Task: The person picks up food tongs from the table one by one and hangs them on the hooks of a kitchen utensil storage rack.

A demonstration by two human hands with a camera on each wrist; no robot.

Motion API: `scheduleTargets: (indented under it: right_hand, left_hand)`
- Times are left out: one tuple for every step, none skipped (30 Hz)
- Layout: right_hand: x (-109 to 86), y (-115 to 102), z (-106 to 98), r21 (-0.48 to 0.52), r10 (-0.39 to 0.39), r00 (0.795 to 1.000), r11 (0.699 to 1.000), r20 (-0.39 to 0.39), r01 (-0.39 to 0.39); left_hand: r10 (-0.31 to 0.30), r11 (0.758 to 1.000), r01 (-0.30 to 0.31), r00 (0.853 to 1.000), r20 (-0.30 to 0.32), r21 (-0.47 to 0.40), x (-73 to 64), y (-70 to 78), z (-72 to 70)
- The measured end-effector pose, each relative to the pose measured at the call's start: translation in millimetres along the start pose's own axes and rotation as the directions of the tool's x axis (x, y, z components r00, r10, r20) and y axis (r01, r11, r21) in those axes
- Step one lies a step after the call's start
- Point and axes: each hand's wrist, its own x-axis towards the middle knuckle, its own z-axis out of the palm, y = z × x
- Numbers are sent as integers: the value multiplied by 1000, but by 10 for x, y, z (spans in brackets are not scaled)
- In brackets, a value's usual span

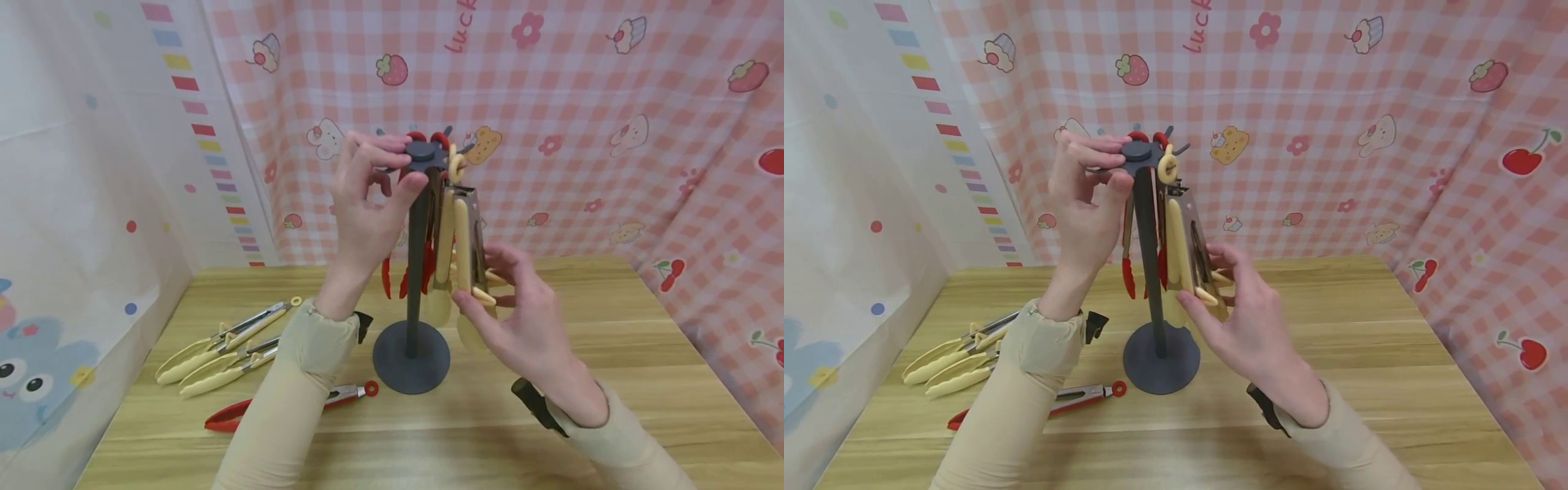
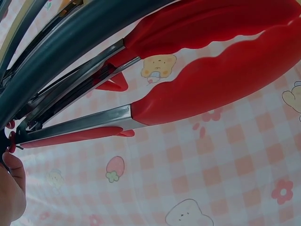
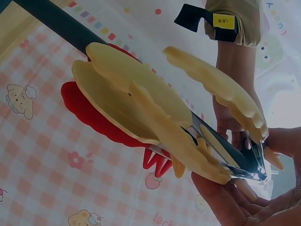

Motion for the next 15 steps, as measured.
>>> scheduleTargets:
  right_hand:
    - [-5, 0, 8, 0, 0, 1000, 1000, 2, 0]
    - [-10, 1, 16, 2, 1, 1000, 1000, 3, -1]
    - [-15, 2, 24, 4, 1, 1000, 1000, 4, -1]
    - [-20, 5, 30, 7, 0, 1000, 1000, 3, 0]
    - [-24, 8, 36, 11, -2, 1000, 1000, 3, 2]
    - [-28, 12, 40, 15, -4, 1000, 1000, 1, 4]
    - [-30, 14, 41, 18, -3, 1000, 1000, 0, 3]
    - [-30, 15, 41, 19, -3, 1000, 1000, -2, 3]
    - [-32, 17, 39, 16, -3, 1000, 1000, -3, 3]
    - [-33, 17, 37, 15, -1, 1000, 1000, -3, 1]
    - [-34, 16, 35, 14, 1, 1000, 1000, -3, -1]
    - [-34, 16, 33, 15, 3, 1000, 1000, -2, -3]
    - [-35, 15, 32, 16, 4, 1000, 1000, -1, -4]
    - [-36, 16, 32, 16, 6, 1000, 1000, -2, -6]
    - [-38, 16, 33, 16, 7, 1000, 1000, -2, -7]
  left_hand:
    - [0, 1000, 0, 1000, -2, 0, 0, 1, 5]
    - [1, 1000, -1, 1000, -3, -1, 1, 1, 9]
    - [2, 1000, -2, 1000, -4, 0, 2, 1, 14]
    - [3, 1000, -3, 1000, -5, 1, 2, 1, 18]
    - [4, 1000, -4, 1000, -6, 3, 3, 2, 21]
    - [5, 1000, -5, 1000, -6, 4, 4, 2, 25]
    - [5, 1000, -5, 1000, -6, 5, 4, 2, 28]
    - [6, 1000, -6, 1000, -6, 7, 4, 2, 31]
    - [5, 1000, -5, 1000, -7, 7, 3, 3, 34]
    - [4, 1000, -4, 1000, -7, 7, 3, 3, 37]
    - [4, 1000, -3, 1000, -7, 7, 2, 4, 40]
    - [3, 1000, -3, 1000, -7, 7, 1, 4, 42]
    - [3, 1000, -3, 1000, -7, 7, 0, 4, 45]
    - [3, 1000, -3, 1000, -7, 7, 0, 4, 49]
    - [4, 1000, -4, 1000, -7, 7, 1, 2, 51]
